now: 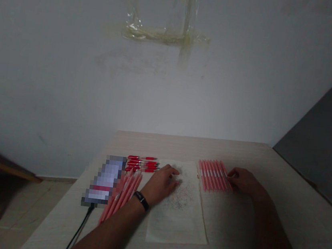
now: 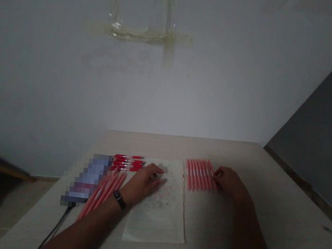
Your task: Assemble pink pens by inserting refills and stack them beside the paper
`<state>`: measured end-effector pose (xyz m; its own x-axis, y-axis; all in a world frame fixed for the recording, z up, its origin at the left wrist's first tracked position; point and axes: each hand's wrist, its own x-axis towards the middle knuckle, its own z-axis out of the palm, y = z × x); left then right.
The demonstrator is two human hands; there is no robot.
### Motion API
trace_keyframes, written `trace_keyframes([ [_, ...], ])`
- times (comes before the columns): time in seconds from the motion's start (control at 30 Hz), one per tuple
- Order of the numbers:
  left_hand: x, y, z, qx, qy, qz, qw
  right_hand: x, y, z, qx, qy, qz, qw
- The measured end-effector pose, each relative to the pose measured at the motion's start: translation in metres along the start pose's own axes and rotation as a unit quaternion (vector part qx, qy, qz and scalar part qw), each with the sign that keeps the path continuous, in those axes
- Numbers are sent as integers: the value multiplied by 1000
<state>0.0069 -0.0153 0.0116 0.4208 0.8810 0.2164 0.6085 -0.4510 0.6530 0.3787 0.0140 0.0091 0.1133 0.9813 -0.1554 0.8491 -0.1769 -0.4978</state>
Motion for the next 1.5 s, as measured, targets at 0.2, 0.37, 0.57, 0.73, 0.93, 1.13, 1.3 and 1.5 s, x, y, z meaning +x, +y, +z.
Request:
trace_keyframes([
  [0.2, 0, 0, 0, -7, -3, 2, 1000, -2, -4, 1, 24, 3, 5, 1000],
  [0.37, 1, 2, -1, -10, -3, -9, 1000, -1, -4, 1, 2, 6, -2, 1000],
  [0.57, 0, 1, 0, -9, -5, -5, 1000, 1, -1, 3, 13, 13, -14, 1000],
  [0.73, -1, -1, 1, -12, -2, 0, 1000, 2, 1, 5, 35, 5, 1, 999],
  [0.93, -1, -2, 2, -14, -2, 0, 1000, 5, 5, 6, 16, 10, 3, 1000],
  [1.13, 0, 0, 0, 6, -6, -3, 1000, 4, -5, 5, -3, 58, -18, 998],
  [1.3, -3, 1, -3, 57, -1, -29, 998, 0, -37, 15, -19, 106, -99, 989],
  [1.5, -1, -4, -31, 194, -52, -136, 970, -25, -103, 35, -49, 66, -229, 970],
])
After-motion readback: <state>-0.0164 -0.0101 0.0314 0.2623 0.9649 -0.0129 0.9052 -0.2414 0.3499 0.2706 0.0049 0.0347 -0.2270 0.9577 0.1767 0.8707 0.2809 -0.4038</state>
